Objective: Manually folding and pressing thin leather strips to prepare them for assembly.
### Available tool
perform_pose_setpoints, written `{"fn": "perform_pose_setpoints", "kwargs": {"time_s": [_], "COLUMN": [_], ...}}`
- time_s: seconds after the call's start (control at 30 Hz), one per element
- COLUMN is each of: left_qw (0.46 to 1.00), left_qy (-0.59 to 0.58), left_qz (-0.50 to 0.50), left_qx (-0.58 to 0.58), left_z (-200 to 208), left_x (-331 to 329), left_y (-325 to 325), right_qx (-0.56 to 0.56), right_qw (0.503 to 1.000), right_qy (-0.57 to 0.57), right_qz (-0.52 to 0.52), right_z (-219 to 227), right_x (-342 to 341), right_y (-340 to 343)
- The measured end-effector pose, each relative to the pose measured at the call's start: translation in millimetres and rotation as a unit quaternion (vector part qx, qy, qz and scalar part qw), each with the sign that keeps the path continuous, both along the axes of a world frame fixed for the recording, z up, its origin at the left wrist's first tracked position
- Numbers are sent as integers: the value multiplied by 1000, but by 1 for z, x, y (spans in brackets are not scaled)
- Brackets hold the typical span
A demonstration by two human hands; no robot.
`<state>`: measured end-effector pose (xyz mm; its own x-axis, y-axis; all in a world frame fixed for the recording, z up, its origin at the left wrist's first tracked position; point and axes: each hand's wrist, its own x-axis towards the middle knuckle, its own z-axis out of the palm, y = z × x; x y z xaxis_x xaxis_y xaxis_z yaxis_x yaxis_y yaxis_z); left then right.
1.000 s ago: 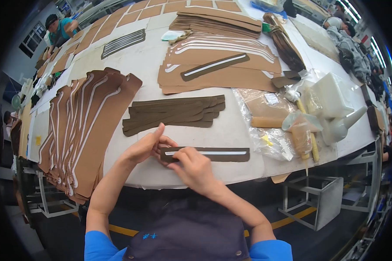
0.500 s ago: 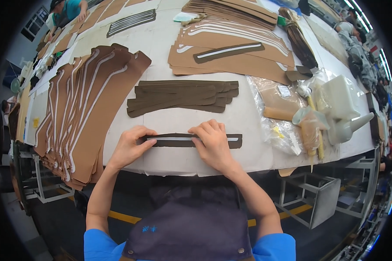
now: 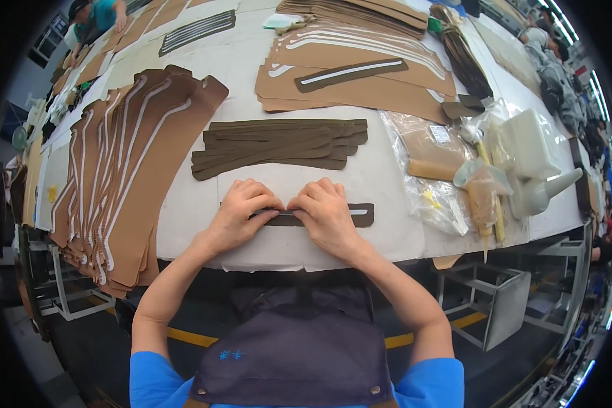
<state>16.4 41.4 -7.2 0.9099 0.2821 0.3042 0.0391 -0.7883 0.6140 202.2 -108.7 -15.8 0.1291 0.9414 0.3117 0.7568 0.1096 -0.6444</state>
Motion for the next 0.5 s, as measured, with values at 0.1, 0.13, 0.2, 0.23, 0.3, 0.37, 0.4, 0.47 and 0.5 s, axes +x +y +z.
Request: {"fn": "perform_pose_setpoints", "kwargs": {"time_s": [0.1, 0.13, 0.2, 0.23, 0.3, 0.37, 0.4, 0.47, 0.5], "left_qw": [999, 999, 997, 994, 990, 984, 982, 980, 979], "left_qy": [-26, -39, -49, -60, -58, -56, -52, -48, -43], "left_qz": [-10, -13, -22, -29, -42, -55, -62, -72, -72], "left_qx": [15, 26, 56, 87, 123, 158, 169, 179, 186], "left_z": [-6, -8, -8, -8, -6, -4, -3, -1, 0], "left_x": [-1, -1, -4, -5, -6, -8, -11, -18, -22], "left_y": [1, 1, 2, 3, 3, 4, 6, 10, 13], "right_qx": [32, 57, 71, 85, 100, 114, 123, 130, 124], "right_qw": [999, 997, 994, 988, 983, 977, 974, 970, 971], "right_qy": [-26, -45, -76, -108, -132, -156, -166, -176, -178], "right_qz": [20, 29, 46, 64, 75, 86, 96, 104, 104], "right_z": [-2, -3, -5, -6, -3, -3, -4, -4, -2], "right_x": [2, 3, 5, 6, 7, 10, 12, 17, 23], "right_y": [0, -1, -2, -3, -5, -8, -9, -13, -17]}}
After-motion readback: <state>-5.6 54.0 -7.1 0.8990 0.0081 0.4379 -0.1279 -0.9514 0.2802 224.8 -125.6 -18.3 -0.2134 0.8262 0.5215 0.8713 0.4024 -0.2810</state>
